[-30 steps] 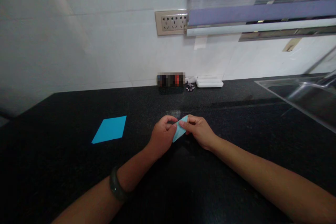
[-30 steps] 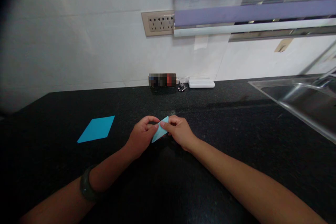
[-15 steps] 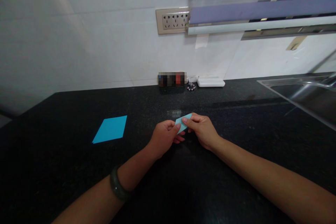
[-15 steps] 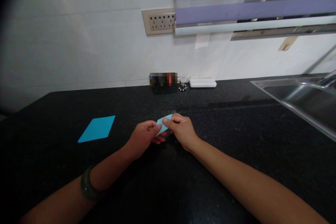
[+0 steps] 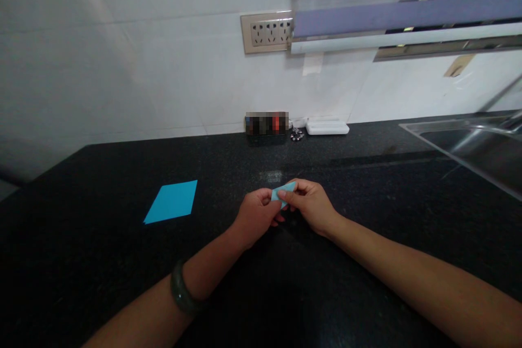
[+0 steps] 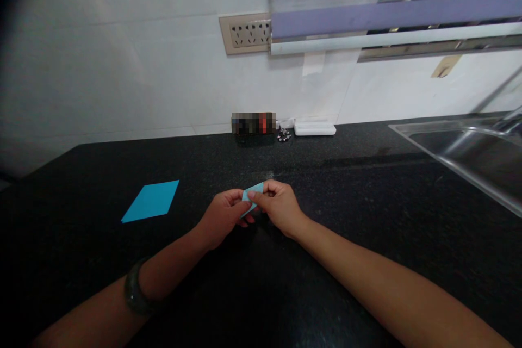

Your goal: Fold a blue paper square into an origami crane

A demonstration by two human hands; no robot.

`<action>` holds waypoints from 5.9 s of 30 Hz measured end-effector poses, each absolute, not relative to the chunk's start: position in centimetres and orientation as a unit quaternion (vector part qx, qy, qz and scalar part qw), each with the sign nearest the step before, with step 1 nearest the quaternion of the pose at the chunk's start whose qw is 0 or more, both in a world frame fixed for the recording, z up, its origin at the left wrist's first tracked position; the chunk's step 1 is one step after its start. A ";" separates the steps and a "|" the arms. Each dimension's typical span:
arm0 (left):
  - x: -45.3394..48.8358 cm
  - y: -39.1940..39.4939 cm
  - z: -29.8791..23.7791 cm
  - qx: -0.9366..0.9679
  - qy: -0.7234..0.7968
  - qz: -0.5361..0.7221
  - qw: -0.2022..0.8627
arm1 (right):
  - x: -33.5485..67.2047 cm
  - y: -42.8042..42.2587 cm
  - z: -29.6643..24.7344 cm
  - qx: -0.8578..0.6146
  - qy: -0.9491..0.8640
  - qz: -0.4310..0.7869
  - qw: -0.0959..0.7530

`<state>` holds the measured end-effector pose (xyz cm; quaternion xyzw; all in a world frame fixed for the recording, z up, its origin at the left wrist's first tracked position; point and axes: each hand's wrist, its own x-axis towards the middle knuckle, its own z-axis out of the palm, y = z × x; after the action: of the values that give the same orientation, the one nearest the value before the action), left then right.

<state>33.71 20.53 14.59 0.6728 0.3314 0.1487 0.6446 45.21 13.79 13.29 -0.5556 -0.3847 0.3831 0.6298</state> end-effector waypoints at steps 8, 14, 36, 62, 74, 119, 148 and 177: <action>33.6 20.4 14.9 0.667 0.301 0.157 0.664 | 45.1 13.8 13.0 -0.515 -0.386 0.414 0.643; 33.6 20.3 15.0 0.656 0.300 0.159 0.674 | 45.4 13.9 12.7 -0.558 -0.410 0.348 0.632; 32.9 22.8 14.1 0.761 0.325 0.204 0.522 | 46.9 14.2 13.1 -0.580 -0.345 0.304 0.673; 32.8 23.1 14.1 0.691 0.386 0.156 0.591 | 47.2 13.9 13.5 -0.600 -0.350 0.200 0.691; 32.7 22.8 14.1 0.585 0.232 0.169 0.759 | 45.9 12.2 13.3 -0.559 -0.718 0.042 0.412; 33.0 21.9 13.5 0.606 0.275 0.197 0.720 | 46.1 13.5 13.2 -0.637 -0.524 0.110 0.554; 33.3 21.7 13.8 0.601 0.271 0.216 0.720 | 46.4 13.5 13.9 -0.630 -0.545 0.083 0.547; 33.2 21.8 13.4 0.594 0.266 0.222 0.726 | 46.1 13.6 13.5 -0.636 -0.536 0.116 0.543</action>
<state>33.18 21.79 13.42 0.5938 0.2657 0.2216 0.7265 46.13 13.62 13.49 -0.6356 -0.5360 0.1162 0.5434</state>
